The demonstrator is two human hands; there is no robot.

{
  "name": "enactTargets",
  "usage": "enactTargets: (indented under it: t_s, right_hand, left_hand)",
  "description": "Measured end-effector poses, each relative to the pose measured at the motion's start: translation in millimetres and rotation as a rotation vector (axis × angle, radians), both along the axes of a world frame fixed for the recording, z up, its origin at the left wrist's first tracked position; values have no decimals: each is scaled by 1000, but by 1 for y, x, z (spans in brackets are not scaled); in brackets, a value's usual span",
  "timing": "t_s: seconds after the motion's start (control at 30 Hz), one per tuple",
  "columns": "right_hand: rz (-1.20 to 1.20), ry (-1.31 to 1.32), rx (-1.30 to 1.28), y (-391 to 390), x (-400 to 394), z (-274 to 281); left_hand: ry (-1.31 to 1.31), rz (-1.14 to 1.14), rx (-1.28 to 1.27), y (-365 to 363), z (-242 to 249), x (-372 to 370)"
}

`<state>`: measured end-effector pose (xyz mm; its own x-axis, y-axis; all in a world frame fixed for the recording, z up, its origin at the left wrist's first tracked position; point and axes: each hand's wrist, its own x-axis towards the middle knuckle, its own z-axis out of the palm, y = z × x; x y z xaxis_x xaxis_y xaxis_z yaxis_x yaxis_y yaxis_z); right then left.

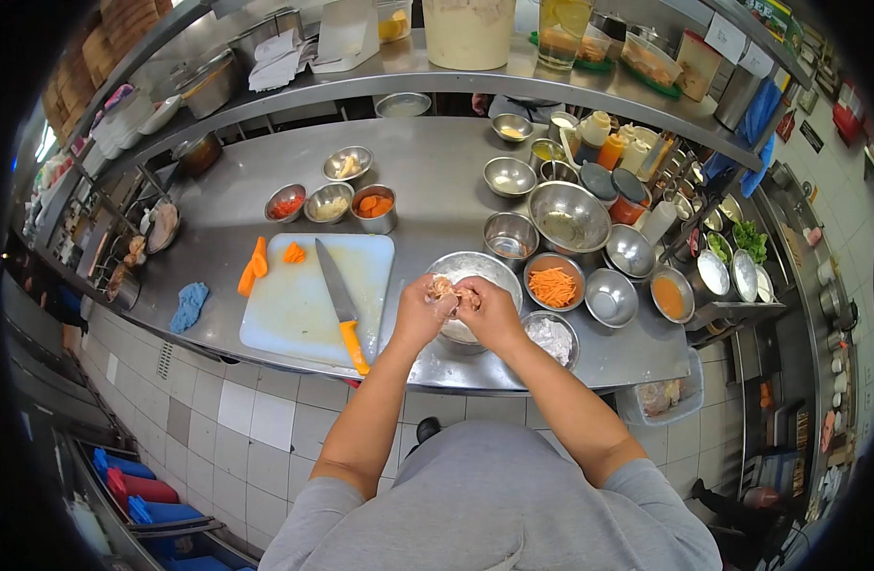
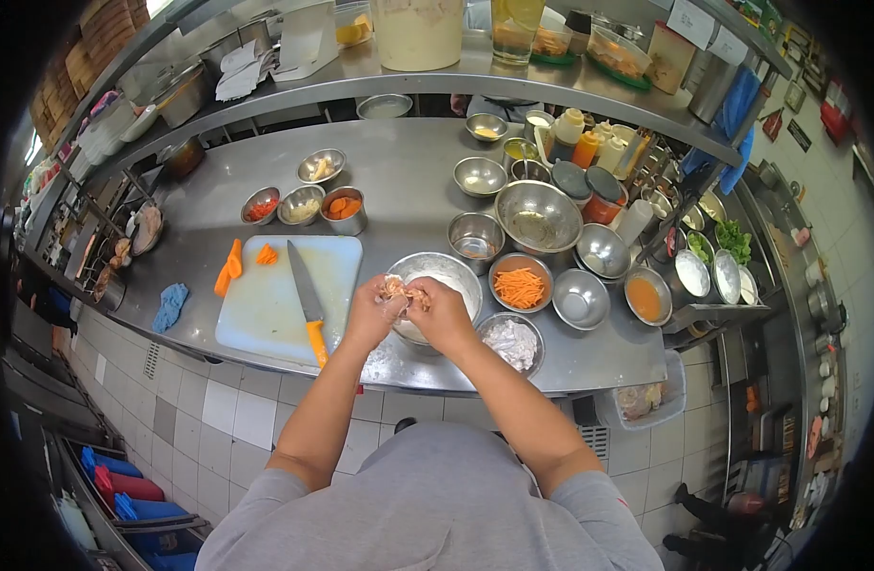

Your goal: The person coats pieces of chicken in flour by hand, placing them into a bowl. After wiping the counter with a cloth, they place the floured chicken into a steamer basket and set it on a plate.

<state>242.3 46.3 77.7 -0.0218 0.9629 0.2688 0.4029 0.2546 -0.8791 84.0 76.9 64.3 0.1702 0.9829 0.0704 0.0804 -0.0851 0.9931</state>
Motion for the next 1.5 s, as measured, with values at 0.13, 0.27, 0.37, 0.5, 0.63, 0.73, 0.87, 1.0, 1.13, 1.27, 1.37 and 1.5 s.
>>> enactTargets:
  t_s: [0.13, 0.27, 0.37, 0.5, 0.63, 0.73, 0.87, 1.0, 1.13, 1.27, 1.37, 1.5]
  right_hand:
    - [8, 218, -43, 3, -8, -22]
    - [16, 343, -77, 6, -13, -38]
    - [29, 447, -187, 9, -13, -45]
    - [52, 556, -292, 8, -13, -38]
    - [124, 960, -428, 8, -12, -30]
    - [270, 1057, -422, 14, -1, -30]
    - [118, 515, -269, 11, 21, -26]
    - [-235, -326, 144, -13, 48, -28]
    - [-10, -461, -38, -49, 52, -40]
    - [59, -584, 34, -77, 48, -60]
    - [41, -483, 76, -85, 57, -66]
    - [-32, -435, 94, -92, 67, -55]
  left_hand:
    - [-78, 39, -18, 3, -13, 2]
    - [-193, 48, -70, 4, -32, 4]
    - [-279, 54, -125, -1, -24, 7]
    - [-453, 64, -260, -1, -27, 9]
    - [-682, 70, -309, 2, -36, 11]
    - [-821, 16, -408, 11, -35, 8]
    - [-415, -81, -399, 33, -25, -3]
    - [353, -166, 69, 60, -16, 5]
    - [1018, -446, 300, 92, -83, 38]
    - [1225, -985, 389, 72, -81, 48]
    - [1119, -1120, 331, 75, -36, 59]
    - [1265, -833, 221, 108, -25, 67]
